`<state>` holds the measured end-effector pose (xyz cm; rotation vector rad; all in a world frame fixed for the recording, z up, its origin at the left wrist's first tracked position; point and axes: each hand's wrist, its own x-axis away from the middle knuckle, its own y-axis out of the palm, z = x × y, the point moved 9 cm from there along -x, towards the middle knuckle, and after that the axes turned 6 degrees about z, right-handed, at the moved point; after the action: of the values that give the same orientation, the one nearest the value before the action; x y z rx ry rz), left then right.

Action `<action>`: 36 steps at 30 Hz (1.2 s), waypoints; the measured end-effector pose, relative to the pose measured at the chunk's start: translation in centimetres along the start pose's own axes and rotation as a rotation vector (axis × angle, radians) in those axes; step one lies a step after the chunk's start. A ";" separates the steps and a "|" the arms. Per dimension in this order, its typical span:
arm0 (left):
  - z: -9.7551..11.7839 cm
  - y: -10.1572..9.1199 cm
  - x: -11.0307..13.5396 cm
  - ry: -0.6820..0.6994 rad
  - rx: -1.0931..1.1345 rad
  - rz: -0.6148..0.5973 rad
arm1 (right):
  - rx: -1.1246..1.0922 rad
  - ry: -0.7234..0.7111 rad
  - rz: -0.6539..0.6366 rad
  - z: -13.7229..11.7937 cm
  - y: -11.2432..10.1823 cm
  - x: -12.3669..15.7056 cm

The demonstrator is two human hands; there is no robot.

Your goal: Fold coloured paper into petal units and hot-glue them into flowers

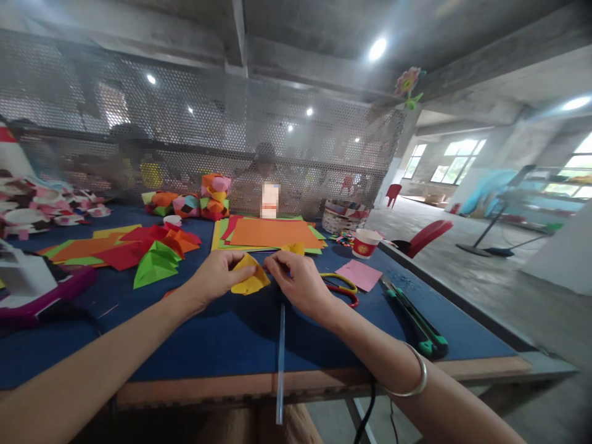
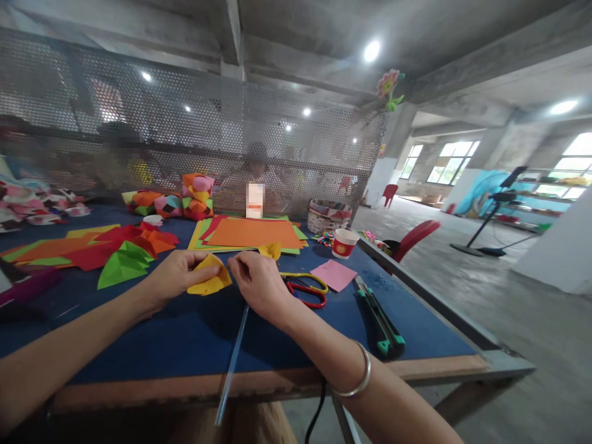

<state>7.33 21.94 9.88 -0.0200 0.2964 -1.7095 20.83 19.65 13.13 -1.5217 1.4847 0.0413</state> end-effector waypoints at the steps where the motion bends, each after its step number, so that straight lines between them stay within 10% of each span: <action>1: 0.1 0.0 0.0 0.014 -0.013 0.002 | 0.004 0.005 -0.008 0.0 0.1 0.0; 28: 3.5 0.6 1.3 0.453 -0.521 0.091 | 0.088 -0.054 -0.076 -0.9 1.1 0.8; 36: 3.5 -0.5 1.2 0.378 -0.429 0.206 | 0.005 -0.049 -0.018 -0.7 0.6 0.5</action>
<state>7.31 20.21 13.13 0.0186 0.9125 -1.4117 20.09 18.96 12.85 -1.5192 1.4312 0.0635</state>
